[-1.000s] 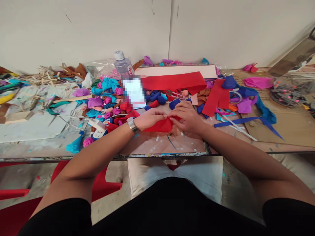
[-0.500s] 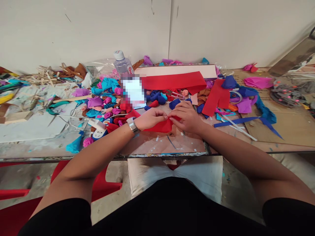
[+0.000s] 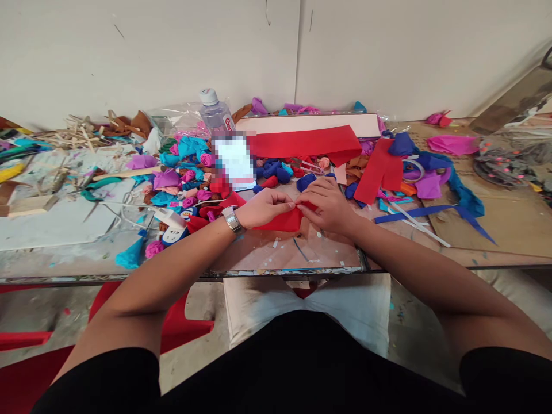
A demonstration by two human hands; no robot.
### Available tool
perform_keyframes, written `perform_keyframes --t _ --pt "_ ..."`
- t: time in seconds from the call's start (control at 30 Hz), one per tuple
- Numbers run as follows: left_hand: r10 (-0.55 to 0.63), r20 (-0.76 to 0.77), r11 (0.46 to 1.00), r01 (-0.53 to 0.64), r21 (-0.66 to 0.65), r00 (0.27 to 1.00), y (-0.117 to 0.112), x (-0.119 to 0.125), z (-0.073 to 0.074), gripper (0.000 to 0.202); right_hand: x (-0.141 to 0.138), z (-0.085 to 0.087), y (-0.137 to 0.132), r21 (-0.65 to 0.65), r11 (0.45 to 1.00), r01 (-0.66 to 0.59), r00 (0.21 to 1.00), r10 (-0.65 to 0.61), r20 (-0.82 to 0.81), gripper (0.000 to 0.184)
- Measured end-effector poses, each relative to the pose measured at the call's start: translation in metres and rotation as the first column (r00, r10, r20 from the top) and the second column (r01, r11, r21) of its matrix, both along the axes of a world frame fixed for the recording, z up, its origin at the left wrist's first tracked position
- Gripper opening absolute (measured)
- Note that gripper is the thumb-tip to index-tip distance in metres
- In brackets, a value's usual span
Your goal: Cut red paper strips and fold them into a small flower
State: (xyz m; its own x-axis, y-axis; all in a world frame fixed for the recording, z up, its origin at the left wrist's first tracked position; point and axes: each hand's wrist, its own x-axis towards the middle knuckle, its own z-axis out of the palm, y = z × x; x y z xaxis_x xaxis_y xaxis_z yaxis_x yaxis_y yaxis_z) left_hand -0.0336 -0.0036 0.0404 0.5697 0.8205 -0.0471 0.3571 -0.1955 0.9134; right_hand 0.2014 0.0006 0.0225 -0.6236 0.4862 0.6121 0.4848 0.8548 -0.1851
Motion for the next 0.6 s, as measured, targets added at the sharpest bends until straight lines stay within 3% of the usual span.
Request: perform_keyframes --t 0.37,0.6 --pt "0.013 -0.023 0.995 -0.011 0.101 1.000 -0.0008 0.0017 -0.0017 0.043 -0.0003 0.0006 -0.0013 -0.021 0.999 0.046 0.999 -0.046 0.017 0.019" --pt "0.049 -0.135 0.957 -0.008 0.291 0.990 -0.0063 0.0017 0.0007 0.035 -0.0003 -0.0019 0.0003 -0.005 0.999 0.044 0.999 -0.044 0.029 0.018"
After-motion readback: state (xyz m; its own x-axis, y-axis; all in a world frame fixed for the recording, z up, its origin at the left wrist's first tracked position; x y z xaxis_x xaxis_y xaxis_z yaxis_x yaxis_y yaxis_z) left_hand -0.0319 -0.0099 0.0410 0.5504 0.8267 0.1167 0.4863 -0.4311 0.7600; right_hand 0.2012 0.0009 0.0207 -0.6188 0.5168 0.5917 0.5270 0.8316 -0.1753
